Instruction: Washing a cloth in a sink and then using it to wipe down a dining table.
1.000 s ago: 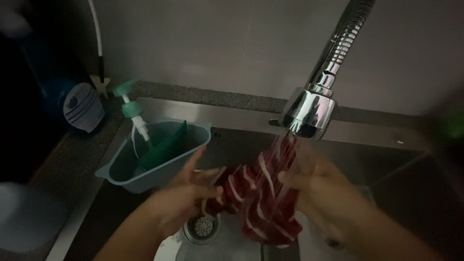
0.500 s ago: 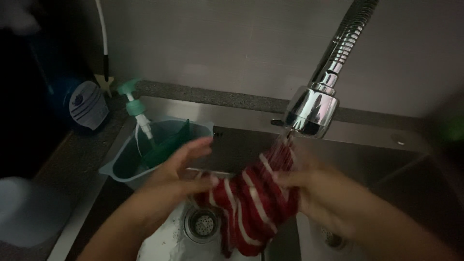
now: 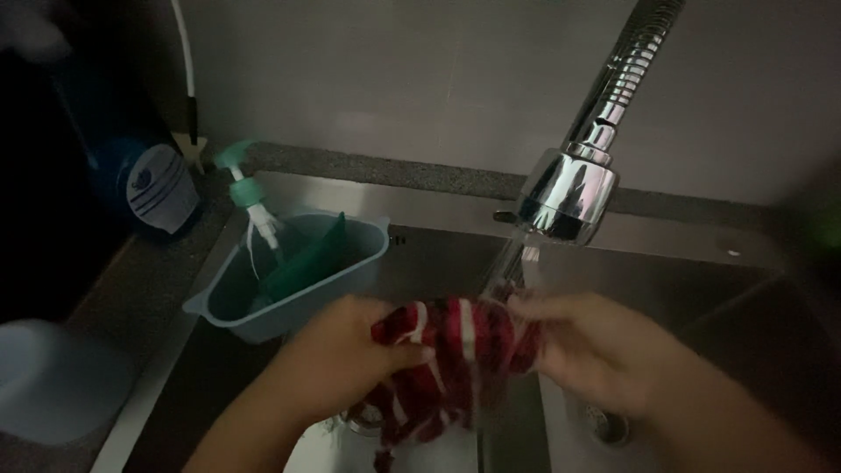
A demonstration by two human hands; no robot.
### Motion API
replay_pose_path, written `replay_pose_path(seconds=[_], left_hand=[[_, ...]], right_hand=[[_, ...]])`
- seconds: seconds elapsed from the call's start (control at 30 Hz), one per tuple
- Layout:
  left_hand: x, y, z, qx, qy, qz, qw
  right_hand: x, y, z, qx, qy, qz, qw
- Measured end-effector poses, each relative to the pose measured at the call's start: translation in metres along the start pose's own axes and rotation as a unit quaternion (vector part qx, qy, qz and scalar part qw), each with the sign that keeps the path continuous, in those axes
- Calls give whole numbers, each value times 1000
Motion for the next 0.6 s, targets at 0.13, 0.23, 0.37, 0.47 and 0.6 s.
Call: replay_pose_path(seconds=[0.13,0.23,0.37,0.47,0.6], left_hand=[[-5,-4,19,-43,-15,28,999],[-5,-12,32,-91,-55,52,993],[1,-36,26,-385,14,64,920],[7,-54,21,-505,-5,51,862],[13,-67,22,-600,8,68,797]], right_hand=[[3,21,-4,-188,-6,110,976],[-18,0,-7,-443,96,102,886],[-25,-24,16,-552,14,72,830],[-8,-17,32,-445,26,26,895],[3,-10,38,-388,89,38,916]])
Point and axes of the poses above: each hand's wrist, its own x-axis towards the middle knuckle, its own y-axis out of the back of the hand, z = x × y, the point moved 3 cm from there along x, towards the middle knuckle, and after that the axes turned 3 degrees about -y, right-handed, at the moved point
